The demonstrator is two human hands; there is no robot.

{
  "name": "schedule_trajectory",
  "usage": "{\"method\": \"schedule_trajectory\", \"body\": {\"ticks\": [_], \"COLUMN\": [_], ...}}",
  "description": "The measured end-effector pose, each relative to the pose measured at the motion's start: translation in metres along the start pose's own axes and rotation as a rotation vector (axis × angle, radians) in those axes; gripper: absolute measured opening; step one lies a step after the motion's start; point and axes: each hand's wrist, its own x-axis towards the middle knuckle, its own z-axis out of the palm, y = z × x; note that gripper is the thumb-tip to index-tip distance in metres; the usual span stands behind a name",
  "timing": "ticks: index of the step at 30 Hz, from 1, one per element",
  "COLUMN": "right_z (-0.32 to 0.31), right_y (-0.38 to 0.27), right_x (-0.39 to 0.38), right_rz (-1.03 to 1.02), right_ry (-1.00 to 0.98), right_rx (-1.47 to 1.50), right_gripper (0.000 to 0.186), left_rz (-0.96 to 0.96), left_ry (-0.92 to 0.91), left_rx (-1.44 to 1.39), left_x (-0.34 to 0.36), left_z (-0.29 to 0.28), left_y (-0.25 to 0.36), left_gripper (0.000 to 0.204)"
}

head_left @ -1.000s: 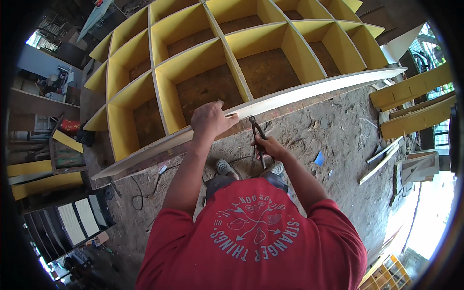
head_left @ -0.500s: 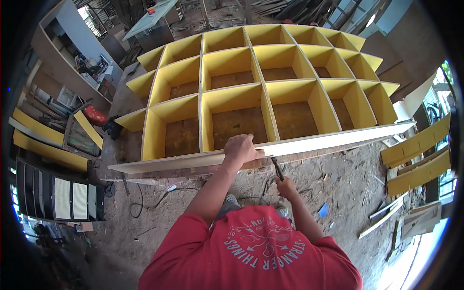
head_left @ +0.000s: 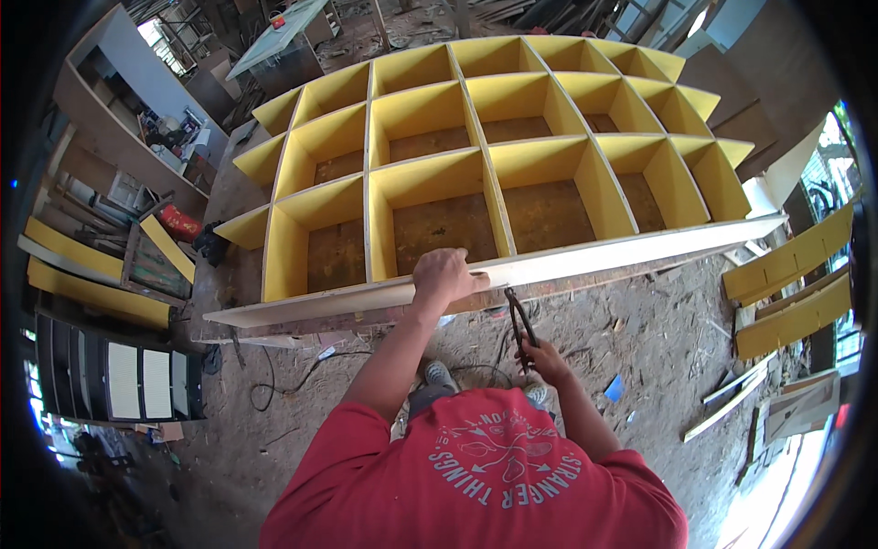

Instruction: The person assembles a wooden shelf unit by aligning wooden boards along the partitioned frame and driving nails into place using a hammer and pliers.

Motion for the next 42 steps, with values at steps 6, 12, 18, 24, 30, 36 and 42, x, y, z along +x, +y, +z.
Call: {"method": "schedule_trajectory", "body": {"ticks": [6, 12, 18, 24, 30, 36, 42], "right_z": [-0.013, -0.001, -0.015, -0.023, -0.008, -0.016, -0.019], "right_y": [0.003, -0.023, -0.019, -0.011, -0.016, -0.001, -0.012], "right_x": [0.018, 0.003, 0.010, 0.017, 0.010, 0.024, 0.021], "right_rz": [-0.076, -0.119, -0.168, -0.221, -0.181, -0.270, -0.265], "right_ry": [-0.003, 0.008, 0.066, 0.118, 0.126, 0.205, 0.227], "right_rx": [-0.096, 0.045, -0.278, -0.493, -0.495, -0.563, -0.573], "right_gripper": [0.047, 0.042, 0.033, 0.037, 0.044, 0.043, 0.039], "left_rz": [-0.075, -0.083, -0.102, -0.119, -0.133, -0.135, -0.138], "left_ry": [-0.091, -0.009, -0.071, -0.102, -0.096, -0.111, -0.083], "left_rx": [0.061, 0.063, 0.077, 0.081, 0.062, 0.068, 0.073], "left_x": [0.012, 0.013, 0.011, 0.011, 0.011, 0.014, 0.014], "left_z": [-0.009, 0.002, -0.002, -0.007, -0.007, -0.009, -0.005], "left_y": [0.013, 0.005, 0.013, 0.018, 0.018, 0.019, 0.015], "left_gripper": [0.072, 0.071, 0.072, 0.072, 0.071, 0.070, 0.070]}}
